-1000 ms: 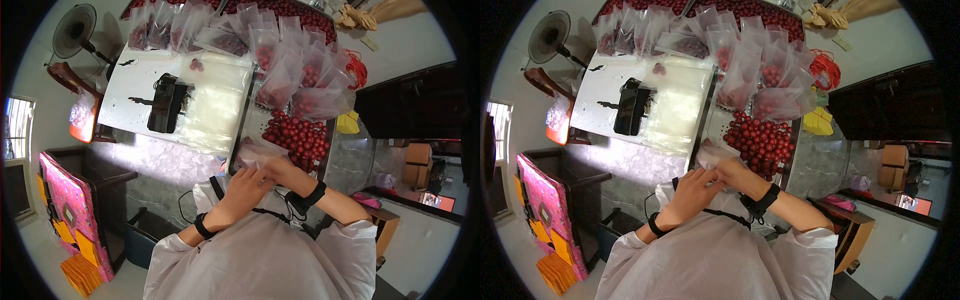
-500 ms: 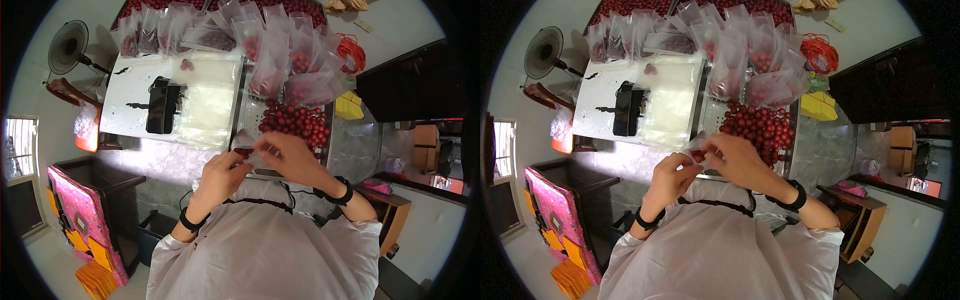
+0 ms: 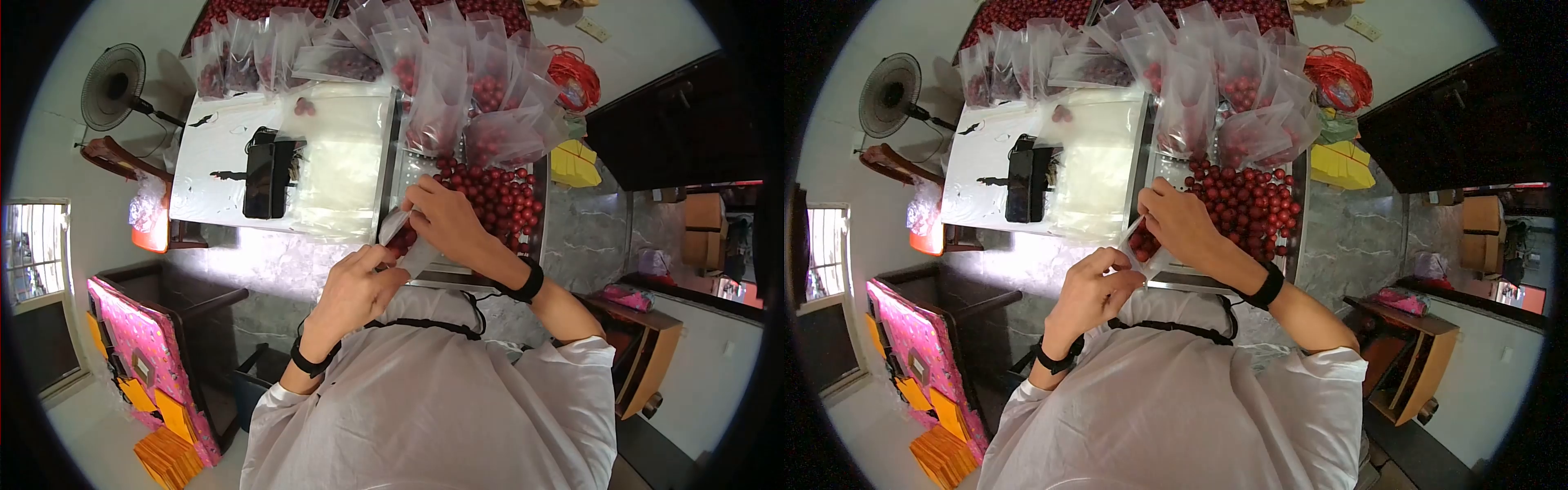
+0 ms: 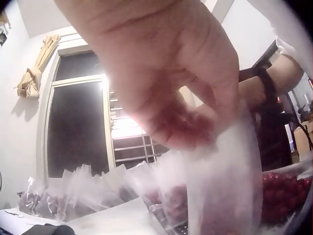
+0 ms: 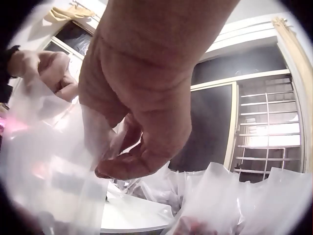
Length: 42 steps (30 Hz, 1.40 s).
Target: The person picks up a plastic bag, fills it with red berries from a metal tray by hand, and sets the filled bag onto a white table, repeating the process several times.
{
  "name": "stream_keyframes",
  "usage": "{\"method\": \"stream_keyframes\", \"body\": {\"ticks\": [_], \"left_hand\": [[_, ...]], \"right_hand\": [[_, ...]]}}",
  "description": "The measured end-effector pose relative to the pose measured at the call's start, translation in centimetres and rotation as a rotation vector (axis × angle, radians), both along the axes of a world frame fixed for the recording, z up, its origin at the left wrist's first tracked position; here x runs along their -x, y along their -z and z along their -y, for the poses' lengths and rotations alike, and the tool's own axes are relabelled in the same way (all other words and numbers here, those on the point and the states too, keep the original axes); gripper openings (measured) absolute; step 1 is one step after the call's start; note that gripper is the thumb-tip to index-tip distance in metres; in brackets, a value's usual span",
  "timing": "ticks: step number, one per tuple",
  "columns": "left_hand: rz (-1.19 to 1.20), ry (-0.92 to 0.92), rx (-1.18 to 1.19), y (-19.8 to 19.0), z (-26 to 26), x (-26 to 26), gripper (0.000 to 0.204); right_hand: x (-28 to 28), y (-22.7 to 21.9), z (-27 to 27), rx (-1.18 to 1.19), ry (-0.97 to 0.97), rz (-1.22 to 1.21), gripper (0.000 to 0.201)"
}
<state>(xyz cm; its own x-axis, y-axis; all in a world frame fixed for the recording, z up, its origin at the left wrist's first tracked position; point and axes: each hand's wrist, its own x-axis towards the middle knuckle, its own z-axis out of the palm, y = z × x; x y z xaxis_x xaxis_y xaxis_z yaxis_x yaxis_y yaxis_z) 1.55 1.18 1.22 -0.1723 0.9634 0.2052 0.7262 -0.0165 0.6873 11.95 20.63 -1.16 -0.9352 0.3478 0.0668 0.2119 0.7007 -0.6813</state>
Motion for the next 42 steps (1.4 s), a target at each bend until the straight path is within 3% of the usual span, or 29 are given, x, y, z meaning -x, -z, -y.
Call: {"method": "stream_keyframes", "body": {"ticks": [8, 16, 20, 28, 31, 34, 36, 42], "left_hand": [[0.066, -0.036, 0.049, -0.6, 0.1, -0.3, 0.013], [0.044, -0.056, 0.036, 0.5, 0.8, 0.1, 0.023], [0.049, -0.093, 0.048, 0.6, 1.0, 0.1, 0.024], [0.055, -0.101, 0.063, 0.6, 1.0, -0.4, 0.023], [0.045, -0.107, 0.036, 0.5, 0.8, -0.5, 0.023], [0.043, -0.1, 0.027, 0.4, 0.7, -0.6, 0.022], [0.024, -0.076, 0.007, 0.4, 0.6, -0.6, 0.024], [0.032, -0.083, -0.008, 0.7, 0.7, -0.7, 0.023]], "right_hand": [[-0.6, 0.6, 1.9, 0.02, 0.08, -0.073, 0.018], [-1.4, 0.4, 5.4, 0.064, 0.177, -0.134, 0.015], [-2.6, -0.6, 6.8, 0.224, 0.2, -0.18, 0.022], [-5.7, -1.6, 2.4, 0.301, 0.327, -0.346, 0.017], [-6.9, 0.7, -0.8, 0.331, 0.443, -0.152, 0.014], [-7.9, 5.2, -3.7, 0.202, 0.38, -0.04, 0.016], [-8.4, 7.9, -5.1, -0.013, 0.336, 0.098, 0.014], [-7.4, 10.4, -5.8, -0.234, 0.406, 0.164, 0.018]]}}
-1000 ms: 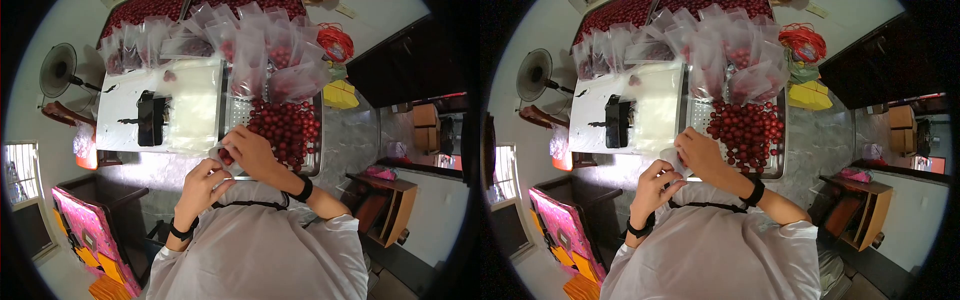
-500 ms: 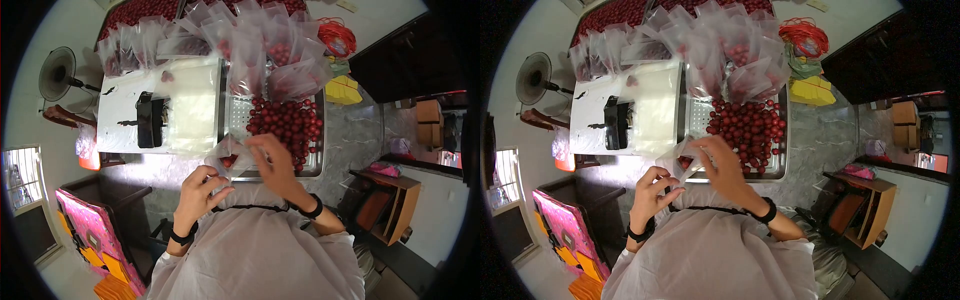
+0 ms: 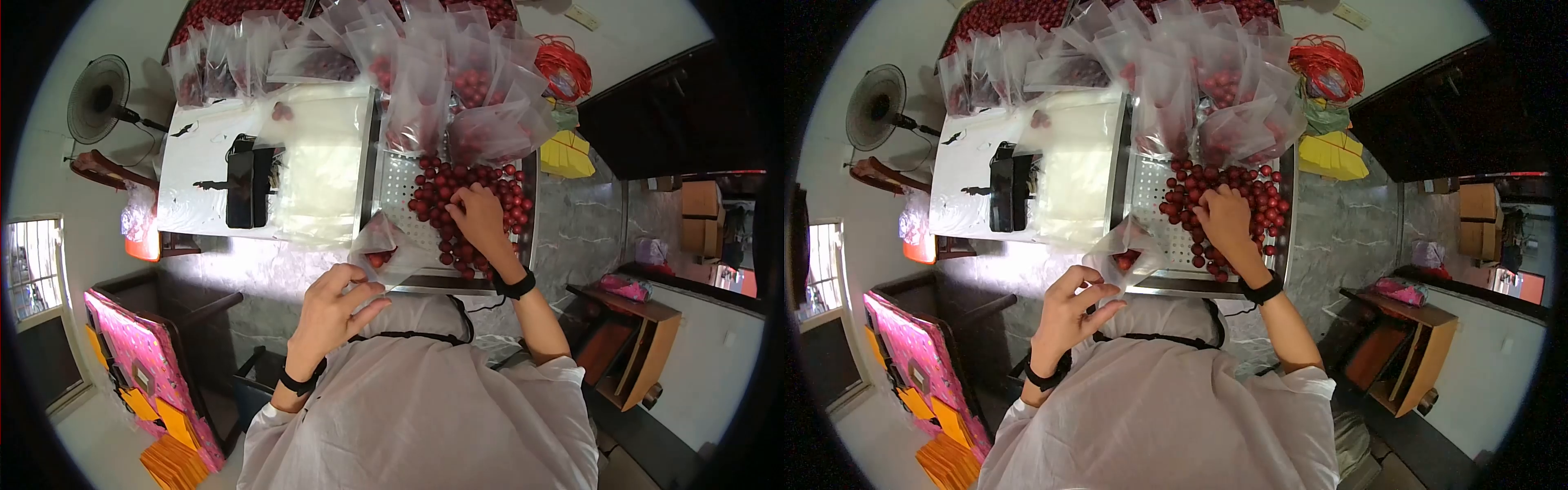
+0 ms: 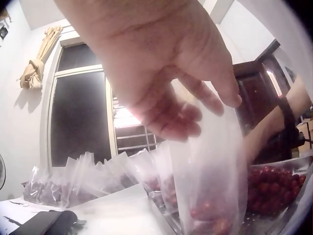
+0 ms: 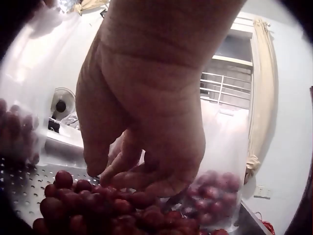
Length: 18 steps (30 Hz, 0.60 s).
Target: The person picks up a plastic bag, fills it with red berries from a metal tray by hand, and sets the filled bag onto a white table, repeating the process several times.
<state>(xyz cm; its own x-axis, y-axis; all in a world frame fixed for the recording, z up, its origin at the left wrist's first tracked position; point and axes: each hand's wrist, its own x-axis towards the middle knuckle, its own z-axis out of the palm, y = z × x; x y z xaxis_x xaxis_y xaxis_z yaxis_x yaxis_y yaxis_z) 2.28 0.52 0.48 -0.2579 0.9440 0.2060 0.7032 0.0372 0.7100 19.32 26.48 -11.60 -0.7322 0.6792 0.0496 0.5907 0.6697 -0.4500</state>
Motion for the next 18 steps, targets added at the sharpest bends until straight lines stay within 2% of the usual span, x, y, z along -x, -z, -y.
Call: {"method": "stream_keyframes", "body": {"ticks": [4, 5, 7, 18], "left_hand": [[-0.013, -0.001, -0.009, -0.3, -0.2, -0.1, 0.023], [-0.02, -0.01, 0.008, -0.3, -0.2, -0.2, 0.021], [-0.029, -0.025, 0.029, -0.5, -0.1, -0.2, 0.02], [-0.034, -0.024, 0.035, -0.8, -0.2, -0.2, 0.019]], "right_hand": [[1.6, 1.0, 0.9, -0.229, 0.058, 0.119, 0.031], [1.9, 1.2, 1.0, -0.228, 0.053, 0.118, 0.031], [2.5, 1.3, 1.2, -0.241, 0.091, 0.286, 0.04], [2.2, 1.9, 1.2, -0.234, 0.106, 0.236, 0.039]]}}
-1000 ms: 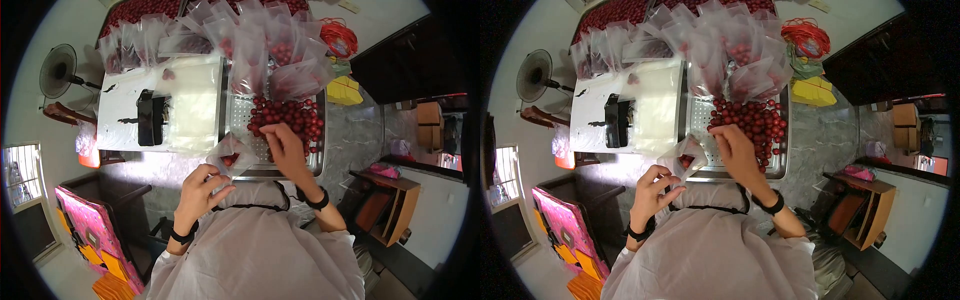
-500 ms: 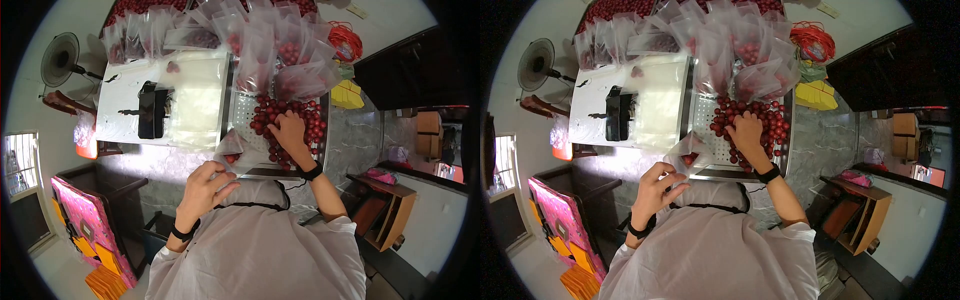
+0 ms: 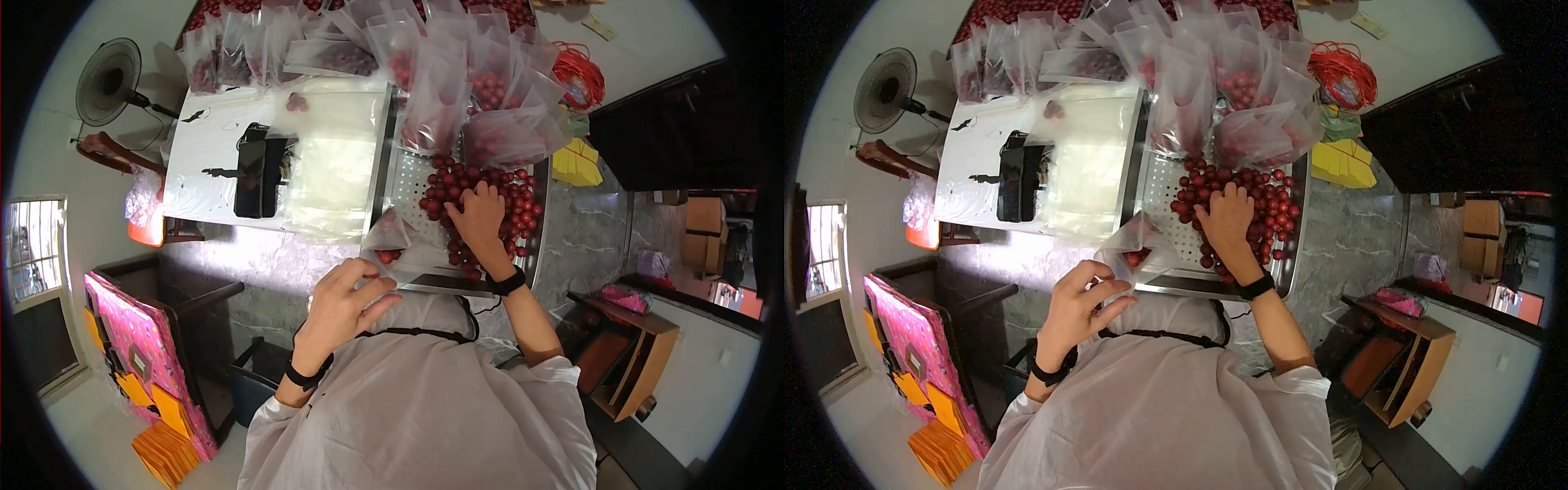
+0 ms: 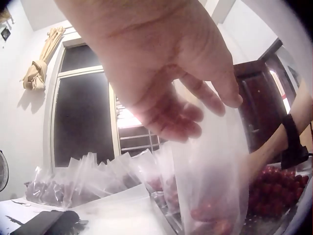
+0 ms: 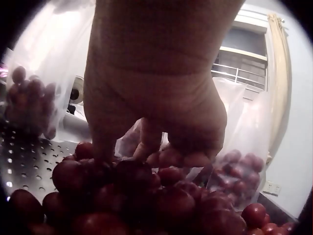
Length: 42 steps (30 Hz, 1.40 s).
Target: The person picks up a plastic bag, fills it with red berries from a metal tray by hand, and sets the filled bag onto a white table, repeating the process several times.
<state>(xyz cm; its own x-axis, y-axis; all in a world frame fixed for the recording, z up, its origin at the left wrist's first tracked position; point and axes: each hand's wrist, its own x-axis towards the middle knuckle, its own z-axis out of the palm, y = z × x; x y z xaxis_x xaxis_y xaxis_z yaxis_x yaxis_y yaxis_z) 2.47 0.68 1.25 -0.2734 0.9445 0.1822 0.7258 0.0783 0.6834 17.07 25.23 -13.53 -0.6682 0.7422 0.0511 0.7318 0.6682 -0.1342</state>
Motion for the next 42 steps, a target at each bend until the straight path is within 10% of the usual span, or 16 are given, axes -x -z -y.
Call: {"method": "stream_keyframes", "body": {"ticks": [8, 14, 20, 29, 42], "left_hand": [[-0.001, 0.018, -0.01, -0.2, -0.3, 0.1, 0.019], [-0.011, 0.033, -0.027, 0.0, -0.5, 0.2, 0.018], [-0.023, 0.048, -0.05, 0.0, -0.8, 0.1, 0.019], [-0.016, 0.062, -0.067, 0.2, -0.4, -0.1, 0.021], [0.019, 0.066, -0.099, 0.8, -0.4, -0.3, 0.015]], "right_hand": [[-0.7, -1.9, 0.0, 0.105, 0.01, -0.159, 0.033], [-2.0, -9.5, 0.5, 0.957, 0.185, -0.505, 0.021], [-2.0, -18.0, 4.7, 1.415, -0.28, -0.599, 0.021], [1.0, -16.2, 8.8, 0.455, -0.614, -0.257, 0.042], [5.4, -10.0, 6.4, 0.772, -0.72, -0.016, 0.008]]}}
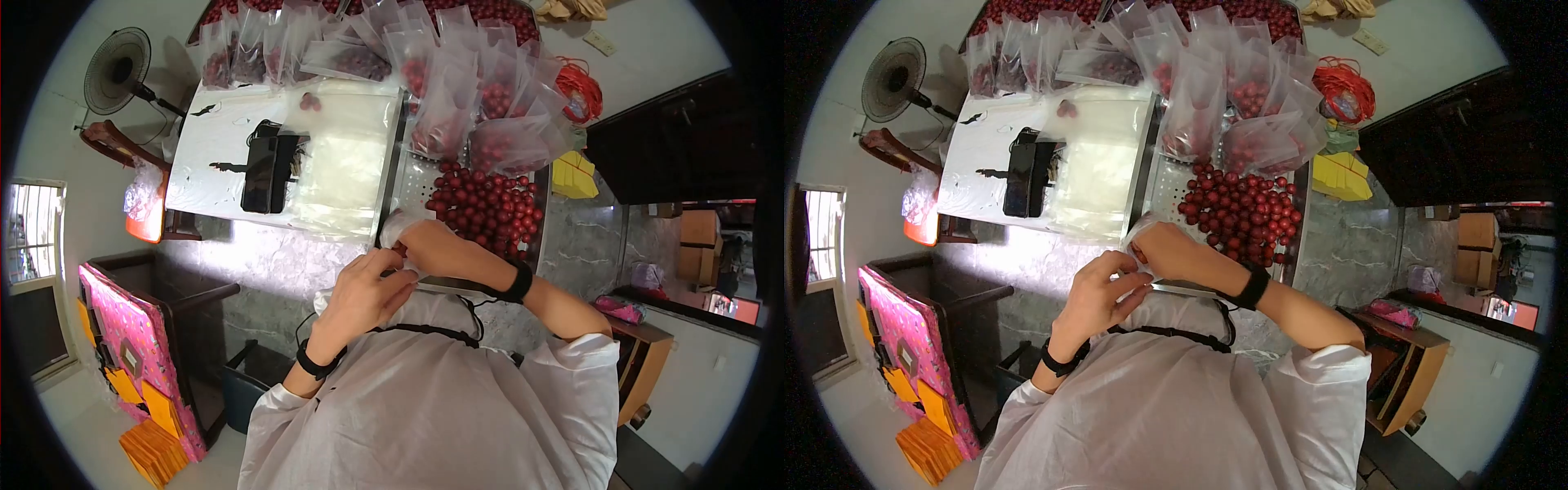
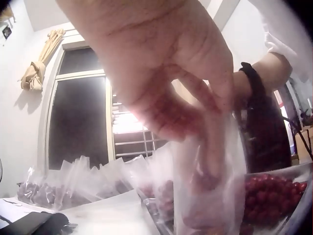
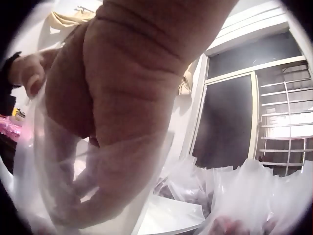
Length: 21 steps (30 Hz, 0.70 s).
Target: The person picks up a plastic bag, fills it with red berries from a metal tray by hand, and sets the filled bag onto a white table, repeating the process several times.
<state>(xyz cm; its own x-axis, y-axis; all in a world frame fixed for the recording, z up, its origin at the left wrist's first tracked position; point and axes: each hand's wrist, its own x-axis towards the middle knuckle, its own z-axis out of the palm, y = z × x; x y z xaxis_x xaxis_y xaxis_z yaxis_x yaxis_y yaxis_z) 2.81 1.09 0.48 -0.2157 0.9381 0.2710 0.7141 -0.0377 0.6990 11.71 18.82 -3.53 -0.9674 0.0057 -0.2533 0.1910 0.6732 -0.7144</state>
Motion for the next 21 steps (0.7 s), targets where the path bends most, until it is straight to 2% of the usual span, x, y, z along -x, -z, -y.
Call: {"method": "stream_keyframes", "body": {"ticks": [2, 5, 9, 12, 14, 15, 17, 21], "left_hand": [[0.001, -0.001, 0.004, 0.1, 0.1, 0.1, 0.015], [0.004, -0.007, 0.01, 0.0, 0.2, 0.2, 0.014], [-0.006, -0.022, -0.039, 0.0, 0.1, 0.2, 0.019], [-0.009, -0.006, -0.034, 0.1, 0.1, 0.3, 0.019], [-0.006, -0.011, -0.026, 0.1, 0.2, 0.4, 0.017], [-0.003, -0.019, -0.019, 0.1, 0.3, 0.5, 0.016], [-0.003, -0.019, -0.016, -0.1, 0.4, 0.7, 0.016], [-0.008, -0.011, -0.015, -0.2, 0.2, 0.7, 0.017]], "right_hand": [[0.4, 0.9, -0.1, -0.073, -0.057, -0.03, 0.005], [0.5, 3.2, 0.2, -0.085, -0.038, -0.116, 0.007], [0.5, 1.3, 0.4, -0.133, -0.042, -0.009, 0.007], [0.6, -0.3, 0.2, -0.109, -0.065, 0.096, 0.009], [0.3, -2.0, -0.2, -0.012, -0.079, 0.155, 0.012], [0.1, -3.2, -0.4, -0.01, -0.077, 0.155, 0.012], [-0.5, -5.2, -0.9, -0.048, -0.059, 0.157, 0.027], [-1.8, -5.3, -1.2, -0.051, -0.044, 0.072, 0.029]]}}
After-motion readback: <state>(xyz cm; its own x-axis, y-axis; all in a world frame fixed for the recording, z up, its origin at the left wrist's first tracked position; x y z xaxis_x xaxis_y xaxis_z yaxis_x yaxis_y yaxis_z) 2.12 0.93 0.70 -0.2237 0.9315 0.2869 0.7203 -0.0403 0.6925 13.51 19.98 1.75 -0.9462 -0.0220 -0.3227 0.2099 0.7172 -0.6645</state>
